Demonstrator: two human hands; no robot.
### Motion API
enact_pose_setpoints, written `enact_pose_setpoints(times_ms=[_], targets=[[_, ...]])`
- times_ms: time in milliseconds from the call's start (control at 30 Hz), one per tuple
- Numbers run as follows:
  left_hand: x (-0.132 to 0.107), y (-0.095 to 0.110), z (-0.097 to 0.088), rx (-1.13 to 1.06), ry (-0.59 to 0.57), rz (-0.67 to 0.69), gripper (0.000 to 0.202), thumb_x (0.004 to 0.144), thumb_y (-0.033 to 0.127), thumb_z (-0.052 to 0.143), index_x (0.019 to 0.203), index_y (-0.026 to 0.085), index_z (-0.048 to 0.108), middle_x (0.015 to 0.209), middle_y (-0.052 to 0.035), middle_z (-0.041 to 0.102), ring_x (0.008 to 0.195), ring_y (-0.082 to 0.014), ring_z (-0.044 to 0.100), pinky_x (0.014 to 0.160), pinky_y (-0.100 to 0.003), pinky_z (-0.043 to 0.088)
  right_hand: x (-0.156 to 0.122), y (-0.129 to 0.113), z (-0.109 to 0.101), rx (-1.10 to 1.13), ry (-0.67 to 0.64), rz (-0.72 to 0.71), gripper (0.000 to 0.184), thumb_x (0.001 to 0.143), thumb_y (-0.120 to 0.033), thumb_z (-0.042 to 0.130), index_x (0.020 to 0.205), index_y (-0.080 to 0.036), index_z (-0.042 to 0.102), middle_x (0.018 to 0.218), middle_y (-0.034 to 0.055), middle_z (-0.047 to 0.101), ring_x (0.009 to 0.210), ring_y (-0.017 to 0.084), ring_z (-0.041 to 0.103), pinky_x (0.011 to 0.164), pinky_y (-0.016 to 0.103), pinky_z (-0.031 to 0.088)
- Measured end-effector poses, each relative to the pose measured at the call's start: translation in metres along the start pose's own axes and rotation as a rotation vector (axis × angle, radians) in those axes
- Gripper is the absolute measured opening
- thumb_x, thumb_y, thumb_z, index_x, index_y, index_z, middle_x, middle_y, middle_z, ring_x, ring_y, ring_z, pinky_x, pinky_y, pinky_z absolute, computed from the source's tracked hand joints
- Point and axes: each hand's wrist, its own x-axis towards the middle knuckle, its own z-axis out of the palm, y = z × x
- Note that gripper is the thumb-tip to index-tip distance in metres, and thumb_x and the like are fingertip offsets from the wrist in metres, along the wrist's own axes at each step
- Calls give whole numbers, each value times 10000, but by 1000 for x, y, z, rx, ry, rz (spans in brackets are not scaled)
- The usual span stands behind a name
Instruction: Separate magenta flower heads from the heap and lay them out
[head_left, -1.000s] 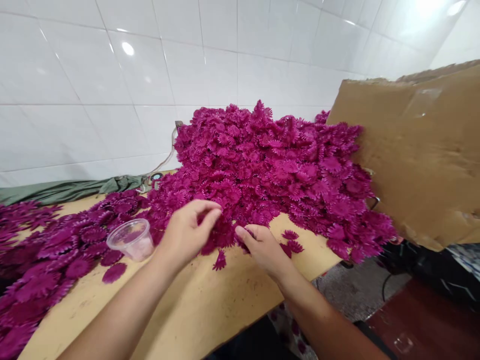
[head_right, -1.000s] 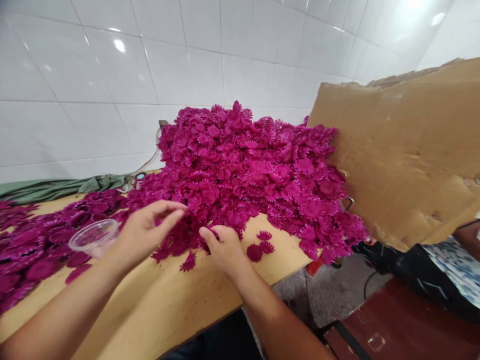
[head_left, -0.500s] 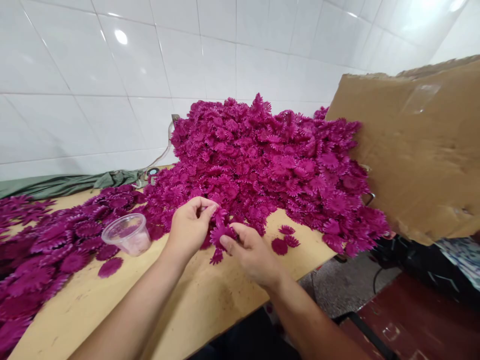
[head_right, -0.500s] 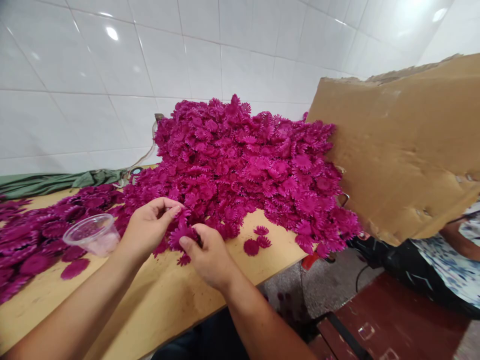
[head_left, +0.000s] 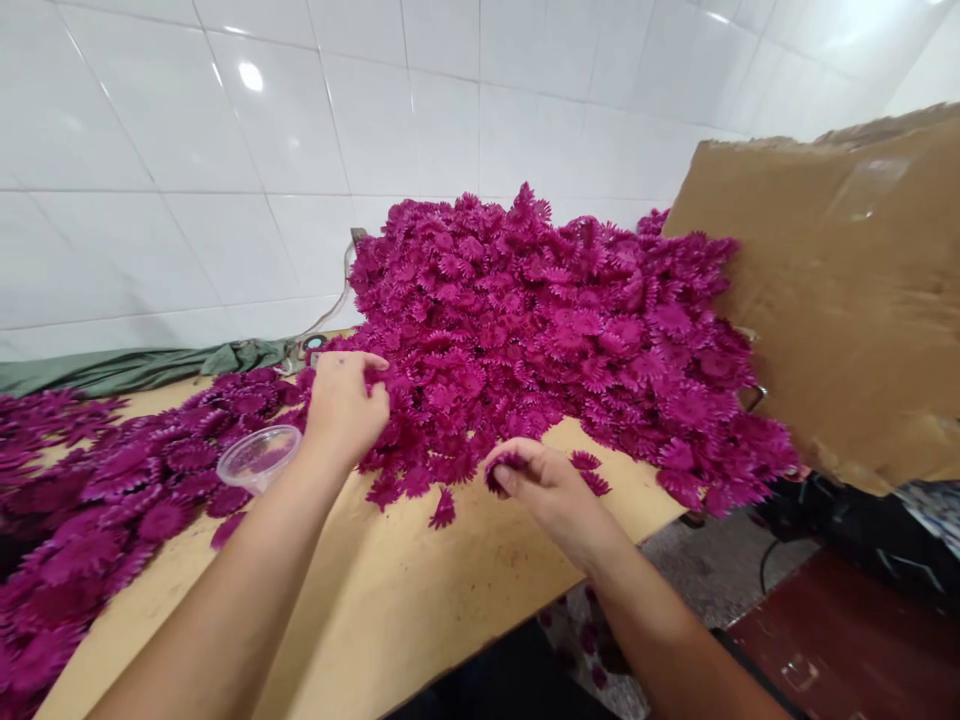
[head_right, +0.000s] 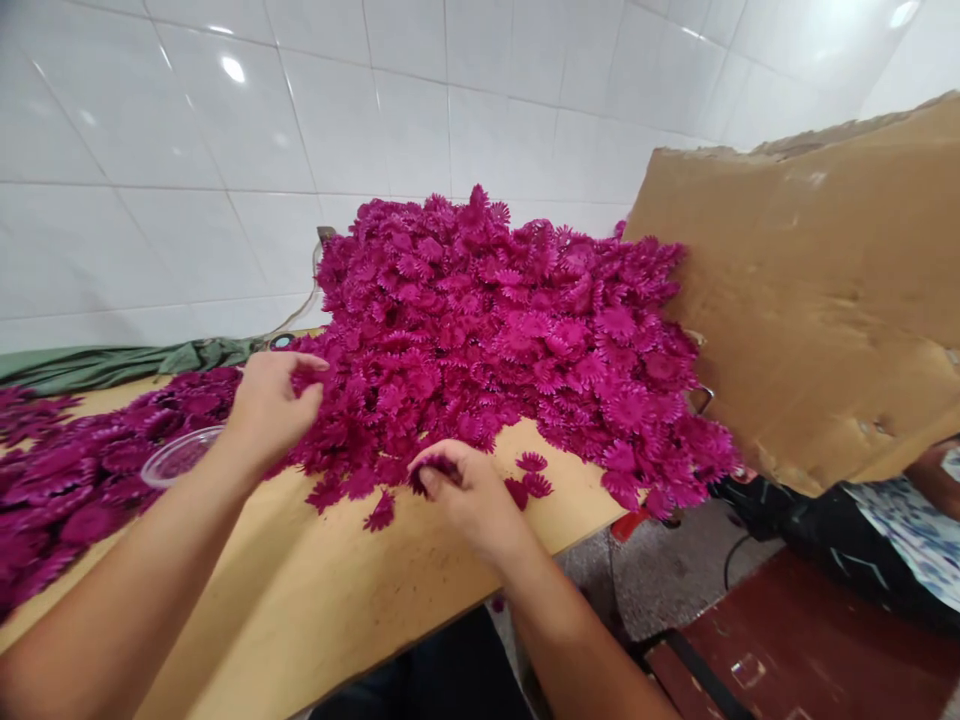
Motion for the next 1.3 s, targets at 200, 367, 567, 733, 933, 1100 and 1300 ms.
enact_pose_setpoints(times_ms=[200,367,567,733,933,1100,1300], targets=[[-38,21,3,-146,-168,222,236,745,196,438,883,178,628,922,-62,605,919,-207,558,872,-361,423,22,11,-1,-109,138,-65,282,728,-416,475,577,-187,411,552,-38,379,532,91,349,530,247,299],[-75,43,5,-390,-505,223,212,765,317,512,898,208,634,836,-34,639,778,-170,585,721,-298,462,27,13,10,-112,144,11,399,727,-532,443,522,-199,370,495,-52,315,477,81,288,465,247,241],[-72,44,10,-603,-476,-29,136,722,271,519,719,174,614,665,-7,634,621,-139,571,598,-247,442,23,10,20,-3,43,-92,406,772,-556,398,590,-194,392,543,-44,346,517,88,319,494,241,282],[-56,37,7,-518,-251,-202,90,672,248,520,622,179,549,539,36,540,513,-113,473,530,-231,373,15,6,29,19,-67,-119,248,802,-401,439,688,-183,404,627,-36,375,583,92,346,564,232,331],[-31,18,7,-423,-75,-230,70,695,218,477,663,188,531,557,40,498,575,-133,487,607,-254,394,-1,-4,36,-75,-128,-128,160,824,-263,421,699,-167,447,660,-15,427,623,103,389,608,241,348],[6,-4,-8,-273,169,-310,86,719,221,444,727,189,523,637,23,511,611,-144,485,658,-280,403,-15,-2,28,-205,-256,-109,136,778,-184,476,643,-166,467,704,12,485,688,126,447,654,259,372],[11,-6,-2,-337,-26,-302,36,644,188,478,675,194,498,525,46,489,488,-129,454,556,-256,360,6,5,13,92,-63,-15,110,724,-272,548,769,-178,513,643,-26,462,581,93,418,560,232,366]])
